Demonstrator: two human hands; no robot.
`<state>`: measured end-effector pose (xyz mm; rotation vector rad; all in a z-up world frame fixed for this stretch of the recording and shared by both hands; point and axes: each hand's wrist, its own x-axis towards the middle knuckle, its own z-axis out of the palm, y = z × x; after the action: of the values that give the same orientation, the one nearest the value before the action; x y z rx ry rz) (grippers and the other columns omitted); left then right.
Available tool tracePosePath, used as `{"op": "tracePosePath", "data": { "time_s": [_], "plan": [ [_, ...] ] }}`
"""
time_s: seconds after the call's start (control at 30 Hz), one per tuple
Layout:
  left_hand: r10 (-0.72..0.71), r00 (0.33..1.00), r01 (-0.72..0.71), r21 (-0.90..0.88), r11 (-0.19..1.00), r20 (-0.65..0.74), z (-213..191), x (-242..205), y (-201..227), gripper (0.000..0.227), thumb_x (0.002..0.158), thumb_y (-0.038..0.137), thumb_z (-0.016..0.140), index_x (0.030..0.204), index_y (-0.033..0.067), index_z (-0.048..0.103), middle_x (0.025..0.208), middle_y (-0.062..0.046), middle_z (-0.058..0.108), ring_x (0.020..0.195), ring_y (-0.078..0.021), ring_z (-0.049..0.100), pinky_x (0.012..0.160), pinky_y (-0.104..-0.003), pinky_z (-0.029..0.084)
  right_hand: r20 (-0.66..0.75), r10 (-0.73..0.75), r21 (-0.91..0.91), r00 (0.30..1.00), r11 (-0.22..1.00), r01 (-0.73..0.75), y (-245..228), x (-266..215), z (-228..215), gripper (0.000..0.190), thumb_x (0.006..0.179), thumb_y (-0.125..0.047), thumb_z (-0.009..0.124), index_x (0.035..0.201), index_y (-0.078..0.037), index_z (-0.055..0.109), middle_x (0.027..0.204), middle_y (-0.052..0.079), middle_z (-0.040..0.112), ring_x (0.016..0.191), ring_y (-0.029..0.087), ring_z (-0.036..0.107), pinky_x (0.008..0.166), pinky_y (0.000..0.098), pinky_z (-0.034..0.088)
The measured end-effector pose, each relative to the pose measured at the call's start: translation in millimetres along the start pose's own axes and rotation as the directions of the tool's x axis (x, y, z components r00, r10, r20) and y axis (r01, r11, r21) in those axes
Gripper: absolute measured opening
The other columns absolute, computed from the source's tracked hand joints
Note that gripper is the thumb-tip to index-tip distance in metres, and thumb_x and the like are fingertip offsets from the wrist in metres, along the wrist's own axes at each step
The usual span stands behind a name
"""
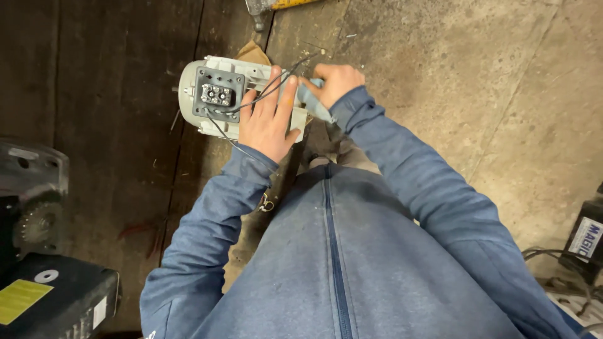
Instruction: The person wipes the housing of an electric motor with a cloth, then picks up the white plastic fan cover, turns it over in their hands, and fits it onto the rear of the motor. They then use a screwdriver to work on the terminal box wiring and set the cover aside on the workbench.
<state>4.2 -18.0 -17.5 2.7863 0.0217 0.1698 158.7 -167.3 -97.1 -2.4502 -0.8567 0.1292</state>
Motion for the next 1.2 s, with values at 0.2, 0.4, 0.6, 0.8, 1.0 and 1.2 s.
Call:
{"op": "tracePosePath", "data": {
  "time_s": [0.2,0.4,0.6,0.8,1.0,1.2],
  "plan": [
    [0.024,1.0,-0.024,0.02,1.0,-0.01,1.9,-2.8,-0.6,0.106,0.071,0.024,0.09,0.161,0.0103,0.035,0.166,-0.017,0.032,0.153,-0.0248,0.036,0.119,-0.05,0.028,0.083,0.15,0.048,0.985,0.987,-0.155,-3.3,9.1,-6.3,0.046,0.08,-0.06,0.078,0.083,-0.014,0.077,0.068,0.014,0.069,0.067,0.037,0.069,0.061,0.048,0.055],
    [0.031,0.999,-0.031,0.01,0.999,-0.02,1.1,-2.5,0.6,0.107,0.07,0.025,0.09,0.16,0.0099,0.035,0.165,-0.018,0.033,0.152,-0.0264,0.036,0.118,-0.051,0.028,0.073,0.095,-0.015,0.993,0.995,-0.094,-6.1,-7.7,-3.1,0.043,0.089,-0.057,0.075,0.088,-0.014,0.078,0.074,0.015,0.071,0.072,0.038,0.07,0.063,0.0502,0.054],
    [0.057,0.998,-0.056,0.034,0.998,-0.025,-1.1,-4.3,0.6,0.107,0.069,0.025,0.091,0.16,0.0105,0.037,0.165,-0.018,0.033,0.151,-0.0266,0.037,0.118,-0.051,0.028,0.345,0.068,0.099,0.936,0.989,-0.108,30.1,-54.9,-11.4,0.033,0.085,-0.045,0.074,0.09,-0.013,0.078,0.076,0.019,0.07,0.073,0.039,0.068,0.065,0.0482,0.054],
    [0.052,0.998,-0.05,0.077,0.996,-0.029,0.8,-6.5,0.7,0.105,0.07,0.027,0.091,0.16,0.0128,0.039,0.165,-0.015,0.035,0.15,-0.0241,0.038,0.118,-0.052,0.028,0.056,0.4,0.738,0.915,0.601,-0.308,31.8,-44.9,-6.9,0.026,0.107,-0.028,0.069,0.102,-0.002,0.069,0.086,0.014,0.068,0.079,0.014,0.058,0.072,0.0326,0.051],
    [0.061,0.998,-0.059,0.1,0.993,-0.018,9.5,-7.3,-4.3,0.111,0.062,0.033,0.093,0.158,0.0139,0.041,0.164,-0.015,0.037,0.148,-0.0266,0.04,0.118,-0.053,0.027,-0.164,-0.019,0.492,0.986,0.865,0.098,-40.3,-72.0,-4.8,0.016,0.097,-0.012,0.071,0.107,-0.001,0.065,0.101,0.016,0.066,0.093,0.035,0.067,0.077,0.0382,0.054],
    [0.071,0.997,-0.068,0.121,0.99,-0.027,12.1,-14.9,-3.5,0.112,0.062,0.034,0.093,0.159,0.0135,0.041,0.163,-0.016,0.039,0.148,-0.0272,0.041,0.119,-0.053,0.026,-0.103,-0.183,0.367,0.978,0.907,0.208,-33.7,-63.3,-33.8,0.017,0.091,-0.015,0.074,0.099,-0.003,0.067,0.098,0.016,0.065,0.09,0.037,0.066,0.074,0.0425,0.053]
  ]
}}
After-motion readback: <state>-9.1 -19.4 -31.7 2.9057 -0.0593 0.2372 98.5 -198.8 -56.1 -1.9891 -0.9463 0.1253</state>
